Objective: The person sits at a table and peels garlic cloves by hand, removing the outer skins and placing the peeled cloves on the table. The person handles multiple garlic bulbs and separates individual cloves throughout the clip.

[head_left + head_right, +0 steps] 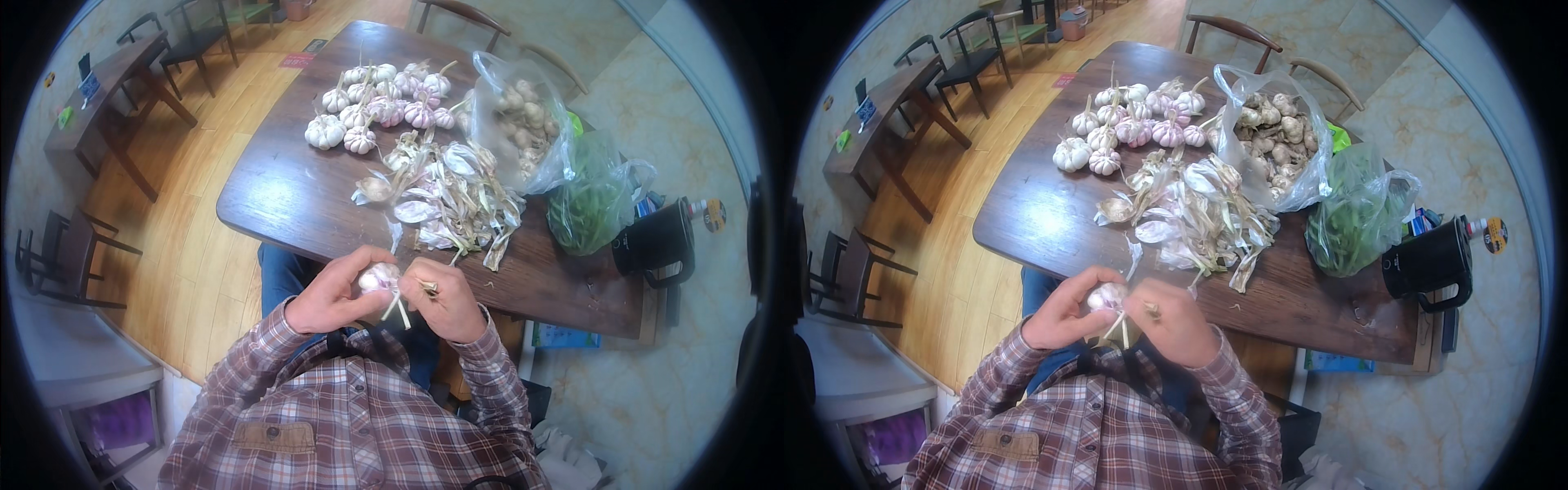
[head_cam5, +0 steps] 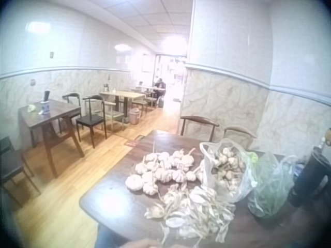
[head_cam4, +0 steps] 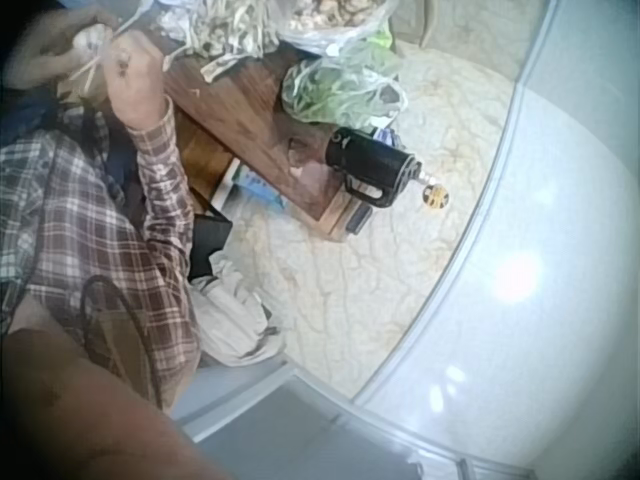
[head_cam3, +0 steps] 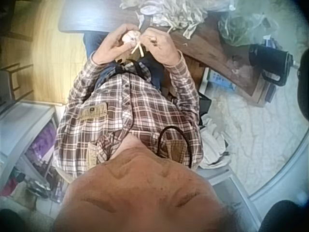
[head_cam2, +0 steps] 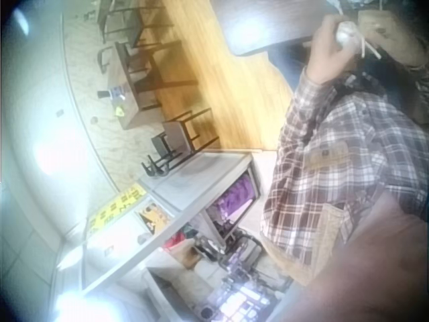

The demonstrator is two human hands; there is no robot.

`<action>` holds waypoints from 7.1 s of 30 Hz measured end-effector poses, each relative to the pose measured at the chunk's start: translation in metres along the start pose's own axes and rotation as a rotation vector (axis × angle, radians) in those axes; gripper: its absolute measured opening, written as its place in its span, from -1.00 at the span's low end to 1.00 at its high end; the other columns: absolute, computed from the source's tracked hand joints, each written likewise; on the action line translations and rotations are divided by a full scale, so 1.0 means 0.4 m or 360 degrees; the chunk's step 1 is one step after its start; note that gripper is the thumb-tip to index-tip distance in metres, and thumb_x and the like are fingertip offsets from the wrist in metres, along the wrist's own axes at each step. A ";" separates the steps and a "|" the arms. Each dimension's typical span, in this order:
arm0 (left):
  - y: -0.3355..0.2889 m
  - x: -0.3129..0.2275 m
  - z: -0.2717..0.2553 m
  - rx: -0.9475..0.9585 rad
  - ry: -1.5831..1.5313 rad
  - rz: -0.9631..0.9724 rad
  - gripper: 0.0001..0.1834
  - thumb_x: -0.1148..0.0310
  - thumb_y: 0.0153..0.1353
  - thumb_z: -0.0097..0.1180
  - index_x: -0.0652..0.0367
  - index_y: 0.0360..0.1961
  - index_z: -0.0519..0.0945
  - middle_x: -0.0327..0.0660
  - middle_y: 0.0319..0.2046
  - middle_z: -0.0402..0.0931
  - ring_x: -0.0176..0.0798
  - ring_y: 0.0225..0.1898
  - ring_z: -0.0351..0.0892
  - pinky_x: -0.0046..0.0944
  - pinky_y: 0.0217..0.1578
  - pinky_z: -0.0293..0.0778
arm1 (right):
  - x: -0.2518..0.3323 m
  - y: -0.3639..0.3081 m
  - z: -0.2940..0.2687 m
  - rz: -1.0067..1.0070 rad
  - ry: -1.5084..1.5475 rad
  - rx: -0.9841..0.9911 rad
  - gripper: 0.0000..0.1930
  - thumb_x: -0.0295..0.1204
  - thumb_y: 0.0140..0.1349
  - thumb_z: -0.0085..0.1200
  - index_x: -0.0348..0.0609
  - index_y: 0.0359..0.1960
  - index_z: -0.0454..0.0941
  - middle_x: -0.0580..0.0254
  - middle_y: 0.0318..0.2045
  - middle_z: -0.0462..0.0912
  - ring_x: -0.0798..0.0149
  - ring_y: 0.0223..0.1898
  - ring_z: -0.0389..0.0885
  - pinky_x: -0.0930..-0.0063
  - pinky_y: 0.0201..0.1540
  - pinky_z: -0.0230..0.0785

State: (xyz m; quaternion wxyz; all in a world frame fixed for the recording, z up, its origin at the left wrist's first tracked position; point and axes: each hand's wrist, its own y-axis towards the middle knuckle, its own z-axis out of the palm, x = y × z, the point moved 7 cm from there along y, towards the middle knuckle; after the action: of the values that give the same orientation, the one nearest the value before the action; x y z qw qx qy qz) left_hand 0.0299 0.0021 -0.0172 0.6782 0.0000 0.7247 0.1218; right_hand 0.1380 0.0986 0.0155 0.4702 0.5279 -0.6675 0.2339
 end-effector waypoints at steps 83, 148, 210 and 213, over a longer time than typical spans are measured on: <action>0.015 -0.065 -0.112 -0.0588 0.0101 0.0432 -0.54 0.51 0.16 0.21 0.35 0.09 0.42 -0.08 -0.04 0.51 -0.23 0.02 0.52 -0.25 0.09 0.39 | 0.182 0.142 -0.111 -0.0663 -0.0918 -0.0603 -0.73 -0.51 0.02 0.33 -0.23 -0.21 0.61 0.05 -0.20 0.62 0.02 -0.16 0.58 0.24 -0.11 0.43; 0.022 -0.109 -0.022 -0.0550 0.1044 0.0304 -0.52 0.15 0.15 0.27 0.30 -0.07 0.48 0.15 -0.36 0.52 0.24 -0.35 0.60 -0.04 -0.37 0.52 | 0.001 0.056 0.065 0.0028 -0.0277 0.0005 -0.65 -0.43 0.23 0.09 -0.31 0.01 0.42 -0.20 -0.32 0.63 -0.27 -0.26 0.63 0.05 -0.23 0.51; 0.120 -0.132 -0.087 -0.0482 0.1149 0.0568 -0.74 0.58 0.06 0.24 0.28 -0.17 0.63 0.07 0.07 0.53 0.12 0.16 0.49 -0.04 0.16 0.38 | -0.336 0.370 -0.685 0.0319 -0.1666 -0.0857 -0.55 -0.54 0.10 0.10 -0.24 0.10 0.43 -0.07 0.13 0.46 -0.14 0.21 0.36 0.08 0.22 0.30; 0.088 -0.122 -0.079 -0.0486 0.1018 0.0495 -0.75 0.58 0.06 0.23 0.30 -0.18 0.63 0.07 0.05 0.54 0.13 0.13 0.51 -0.05 0.13 0.39 | -0.361 0.382 -0.699 0.0576 -0.1793 -0.0794 -0.54 -0.54 0.10 0.15 -0.12 0.10 0.46 -0.04 0.08 0.46 -0.15 0.17 0.39 0.04 0.20 0.32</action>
State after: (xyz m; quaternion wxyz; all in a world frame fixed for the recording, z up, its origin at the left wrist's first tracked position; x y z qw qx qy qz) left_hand -0.0030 0.0225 0.0387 0.3835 -0.0292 0.8645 0.3236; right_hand 0.1031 0.4457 0.0429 0.1092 0.3236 -0.9251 -0.1661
